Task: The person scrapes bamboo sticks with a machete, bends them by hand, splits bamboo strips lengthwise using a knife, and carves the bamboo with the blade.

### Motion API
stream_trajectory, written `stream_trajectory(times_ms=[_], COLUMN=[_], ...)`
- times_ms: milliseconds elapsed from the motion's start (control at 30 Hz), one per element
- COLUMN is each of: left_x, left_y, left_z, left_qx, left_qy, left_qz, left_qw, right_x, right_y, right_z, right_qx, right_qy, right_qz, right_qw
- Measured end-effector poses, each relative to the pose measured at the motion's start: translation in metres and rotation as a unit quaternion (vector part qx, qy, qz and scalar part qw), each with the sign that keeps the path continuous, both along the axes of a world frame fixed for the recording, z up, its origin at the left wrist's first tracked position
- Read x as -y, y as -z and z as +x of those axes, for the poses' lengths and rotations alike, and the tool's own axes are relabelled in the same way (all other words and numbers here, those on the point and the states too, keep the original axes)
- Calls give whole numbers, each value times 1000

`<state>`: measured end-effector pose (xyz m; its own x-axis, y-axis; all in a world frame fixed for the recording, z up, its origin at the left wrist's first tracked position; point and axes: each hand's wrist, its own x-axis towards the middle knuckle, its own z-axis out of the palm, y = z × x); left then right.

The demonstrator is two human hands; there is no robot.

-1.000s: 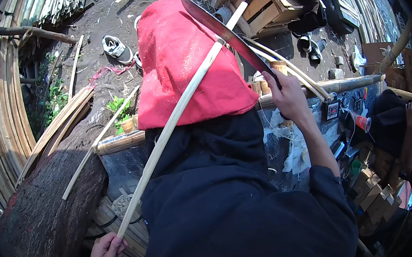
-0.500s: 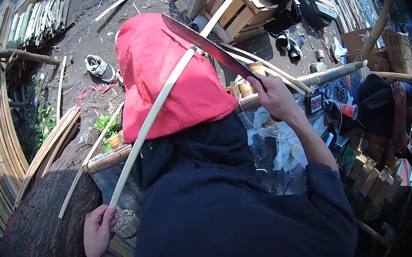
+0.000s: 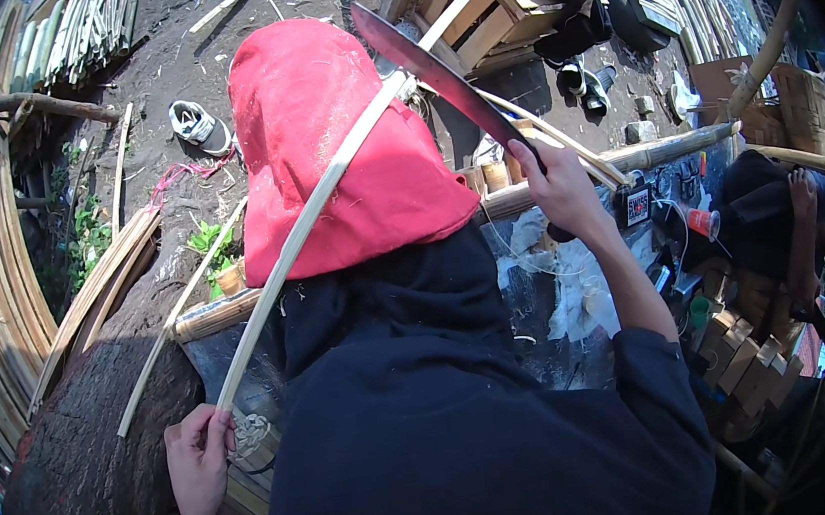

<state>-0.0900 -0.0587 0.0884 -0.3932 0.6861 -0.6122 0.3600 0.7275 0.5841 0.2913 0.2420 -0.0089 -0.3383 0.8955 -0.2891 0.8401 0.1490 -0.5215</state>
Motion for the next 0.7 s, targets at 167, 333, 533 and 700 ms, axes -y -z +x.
stream_trajectory(times_ms=[167, 333, 533, 700], left_x=[-11, -14, -13, -14], left_y=[-4, -8, -9, -5], left_z=[5, 6, 0, 3], left_qx=[-14, -38, -33, -51], left_qy=[16, 10, 21, 19], left_qz=[-21, -11, -29, -2], left_qw=[1000, 999, 999, 999], right_x=[14, -15, 12, -29], right_y=[7, 19, 6, 25], right_z=[-2, 2, -12, -10], right_qx=[-66, -17, -71, -40], right_qy=[-44, 32, -79, 58], right_qz=[-62, -16, -34, -21], right_qw=[995, 999, 994, 997])
